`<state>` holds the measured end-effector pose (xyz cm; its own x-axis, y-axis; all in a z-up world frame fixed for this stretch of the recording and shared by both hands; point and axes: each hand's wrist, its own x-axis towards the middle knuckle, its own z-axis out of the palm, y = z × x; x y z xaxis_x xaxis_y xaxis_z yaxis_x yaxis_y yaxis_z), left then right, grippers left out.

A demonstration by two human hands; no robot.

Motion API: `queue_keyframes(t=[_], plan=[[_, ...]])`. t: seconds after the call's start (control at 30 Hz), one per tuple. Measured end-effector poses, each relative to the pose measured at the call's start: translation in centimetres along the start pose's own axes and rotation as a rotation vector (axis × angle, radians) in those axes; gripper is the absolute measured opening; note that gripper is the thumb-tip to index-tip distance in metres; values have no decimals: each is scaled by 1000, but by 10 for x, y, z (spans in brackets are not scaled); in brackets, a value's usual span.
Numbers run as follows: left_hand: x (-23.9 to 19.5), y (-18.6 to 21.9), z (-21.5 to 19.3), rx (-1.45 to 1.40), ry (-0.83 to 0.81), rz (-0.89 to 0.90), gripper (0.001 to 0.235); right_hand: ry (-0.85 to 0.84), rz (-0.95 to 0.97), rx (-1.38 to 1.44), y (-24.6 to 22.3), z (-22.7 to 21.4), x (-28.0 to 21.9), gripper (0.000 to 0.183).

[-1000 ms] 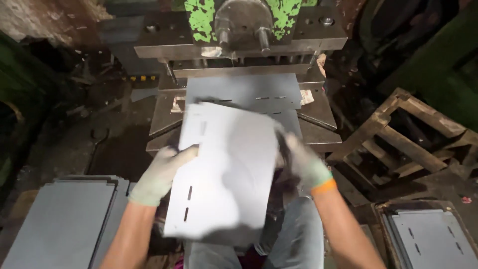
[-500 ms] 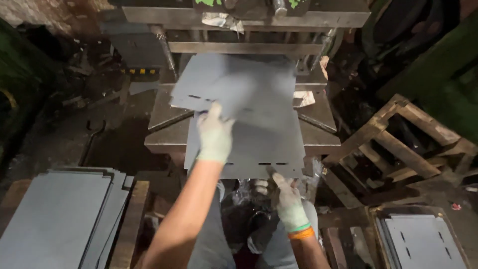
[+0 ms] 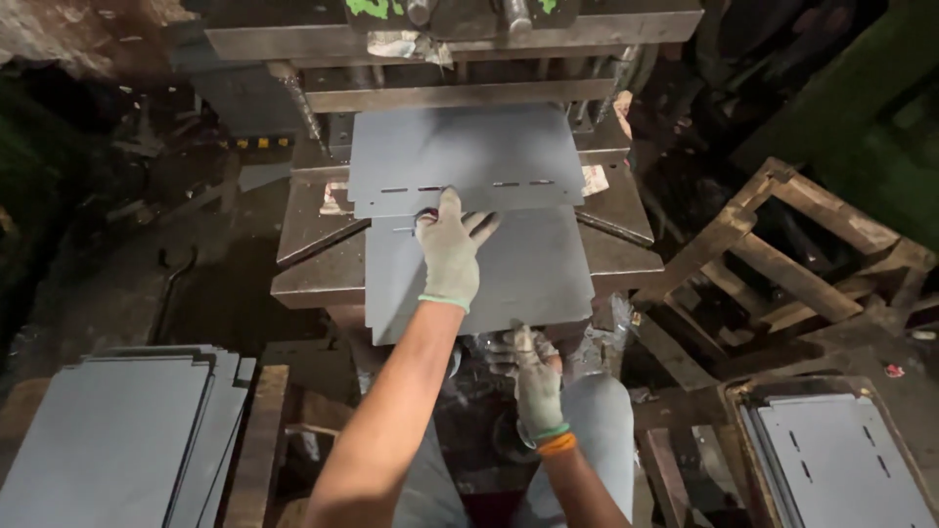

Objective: The recorder uses a large hydraulic or mechanical press to punch slots or holes into rectangular metal plates.

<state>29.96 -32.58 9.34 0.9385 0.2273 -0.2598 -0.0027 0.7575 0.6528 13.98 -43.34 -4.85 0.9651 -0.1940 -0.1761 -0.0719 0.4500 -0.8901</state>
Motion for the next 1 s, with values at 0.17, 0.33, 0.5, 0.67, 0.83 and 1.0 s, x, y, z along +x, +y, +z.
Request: queue_keyframes(t=[0.17,0.33,0.5,0.67,0.83,1.0], plan=[[-1,-2,-3,23,-16,3,47,38,20,60,33,6,25,42],[-5,2,1,29,3,13,46,1,61,-2,23,9,3,45],[8,-9,-12,20,35,26,48,-74,-96,-150,-9,9,38,46],[-6,22,-48,72,-243,-84,53,4,5,-9,-130,86,66,54],[-89,135,-155,1025,66,155,51,-345,-99,231,-154,104,93,30],[-155,174,-318,1955,803,988,69,-225,38,297,-132,88,93,20]])
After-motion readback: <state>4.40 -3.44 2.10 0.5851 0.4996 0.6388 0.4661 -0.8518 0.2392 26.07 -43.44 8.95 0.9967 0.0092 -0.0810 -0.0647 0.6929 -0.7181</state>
